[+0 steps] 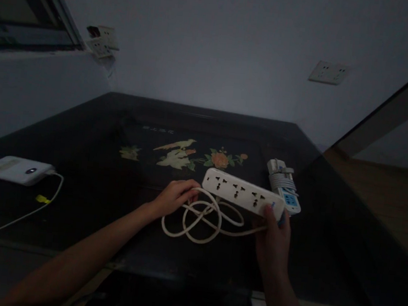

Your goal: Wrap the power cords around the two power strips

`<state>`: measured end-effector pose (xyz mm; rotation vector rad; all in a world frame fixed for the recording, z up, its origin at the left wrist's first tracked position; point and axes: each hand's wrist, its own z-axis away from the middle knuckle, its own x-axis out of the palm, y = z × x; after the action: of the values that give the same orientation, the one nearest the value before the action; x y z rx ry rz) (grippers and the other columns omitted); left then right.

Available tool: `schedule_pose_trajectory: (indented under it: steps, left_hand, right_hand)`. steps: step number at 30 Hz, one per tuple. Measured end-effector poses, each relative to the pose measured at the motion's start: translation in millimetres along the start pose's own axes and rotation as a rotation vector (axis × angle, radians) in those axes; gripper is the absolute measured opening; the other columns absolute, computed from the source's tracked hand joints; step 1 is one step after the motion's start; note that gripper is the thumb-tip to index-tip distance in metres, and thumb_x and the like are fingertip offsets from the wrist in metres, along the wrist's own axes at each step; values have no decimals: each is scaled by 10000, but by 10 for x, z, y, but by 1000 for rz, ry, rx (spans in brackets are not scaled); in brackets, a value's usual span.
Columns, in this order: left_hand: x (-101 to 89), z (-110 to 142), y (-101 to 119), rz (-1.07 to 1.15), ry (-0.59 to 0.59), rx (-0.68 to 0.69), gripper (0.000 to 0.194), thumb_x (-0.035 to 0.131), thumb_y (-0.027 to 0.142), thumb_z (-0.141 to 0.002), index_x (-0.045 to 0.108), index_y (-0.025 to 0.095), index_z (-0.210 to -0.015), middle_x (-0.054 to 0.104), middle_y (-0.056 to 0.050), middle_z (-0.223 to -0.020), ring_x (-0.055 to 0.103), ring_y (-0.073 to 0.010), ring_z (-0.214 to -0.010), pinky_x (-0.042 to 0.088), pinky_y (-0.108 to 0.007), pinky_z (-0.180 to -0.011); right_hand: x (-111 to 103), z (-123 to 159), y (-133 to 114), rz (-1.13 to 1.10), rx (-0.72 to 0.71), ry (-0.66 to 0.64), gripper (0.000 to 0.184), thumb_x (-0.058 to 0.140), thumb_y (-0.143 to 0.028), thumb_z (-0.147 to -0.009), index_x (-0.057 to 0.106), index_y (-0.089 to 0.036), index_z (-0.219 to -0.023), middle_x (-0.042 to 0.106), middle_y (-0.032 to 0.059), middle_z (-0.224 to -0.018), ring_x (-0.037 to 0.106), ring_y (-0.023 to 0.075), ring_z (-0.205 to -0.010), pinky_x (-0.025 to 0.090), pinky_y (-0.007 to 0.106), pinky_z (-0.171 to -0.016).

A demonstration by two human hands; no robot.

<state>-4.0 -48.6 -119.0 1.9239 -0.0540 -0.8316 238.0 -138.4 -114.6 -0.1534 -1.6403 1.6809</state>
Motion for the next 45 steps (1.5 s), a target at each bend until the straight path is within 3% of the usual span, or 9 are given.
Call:
schedule_pose_trajectory:
  steps: [8, 14, 21, 27, 35, 40, 42, 45]
  left_hand:
    - [33, -8, -66, 147, 1, -77, 255, 450, 368, -927, 581, 166, -842, 605, 26, -628, 576, -110, -602, 432, -217, -609]
    - [24, -63, -137, 286, 153, -161, 296, 538, 418, -863, 582, 150, -745, 597, 18, -609, 555, -117, -581, 420, -224, -584]
    - [36, -133, -210, 486, 139, -377, 276, 628, 413, -773, 668, 141, -807, 631, 7, -644, 524, -108, -557, 357, -205, -508]
    - [-6, -109, -136, 680, 5, -501, 240, 711, 367, -706, 679, 132, -743, 642, -1, -653, 538, -100, -572, 377, -213, -541]
    - [-108, -133, -194, 865, -1, -558, 299, 798, 322, -619, 655, 135, -804, 654, 0, -712, 572, -92, -601, 424, -213, -577]
    - [-162, -202, -74, 742, -66, -467, 260, 705, 340, -735, 656, 162, -919, 675, -44, -844, 597, -120, -684, 441, -234, -605]
    - [-184, -244, -11, 604, -7, -399, 252, 635, 369, -796, 659, 175, -955, 673, -48, -874, 602, -138, -730, 456, -256, -640]
    - [-227, -267, 47, 206, 126, -259, 254, 533, 362, -869, 691, 201, -986, 651, -51, -895, 588, -178, -855, 468, -318, -762]
  right_hand:
    - [-13, -160, 29, 99, 47, -37, 361, 760, -402, -682, 621, -240, -974, 681, -23, -794, 651, 151, -628, 537, 247, -530]
    - [23, -262, 65, 118, 118, -135, 325, 770, -410, -670, 637, -218, -895, 624, -48, -615, 597, 127, -510, 453, 204, -414]
    - [121, -248, 95, 122, 232, -192, 374, 796, -391, -636, 644, -209, -926, 711, 4, -770, 674, 198, -667, 534, 282, -533]
    - [285, -252, 122, 232, 295, -374, 377, 799, -415, -631, 638, -199, -895, 714, 12, -737, 668, 192, -617, 518, 283, -536]
    - [533, -471, 61, 224, 305, -647, 412, 825, -329, -603, 632, -200, -944, 683, -13, -747, 638, 137, -620, 523, 241, -592]
    - [642, -560, -17, 314, 243, -753, 376, 818, -301, -591, 628, -191, -896, 657, -20, -719, 614, 127, -610, 510, 218, -548]
    - [685, -556, -26, 352, 183, -740, 350, 810, -314, -601, 625, -187, -869, 631, -30, -671, 564, 97, -533, 436, 168, -439]
    - [728, -540, -3, 346, 148, -675, 355, 799, -358, -615, 607, -196, -865, 566, -63, -586, 453, 57, -410, 276, 141, -323]
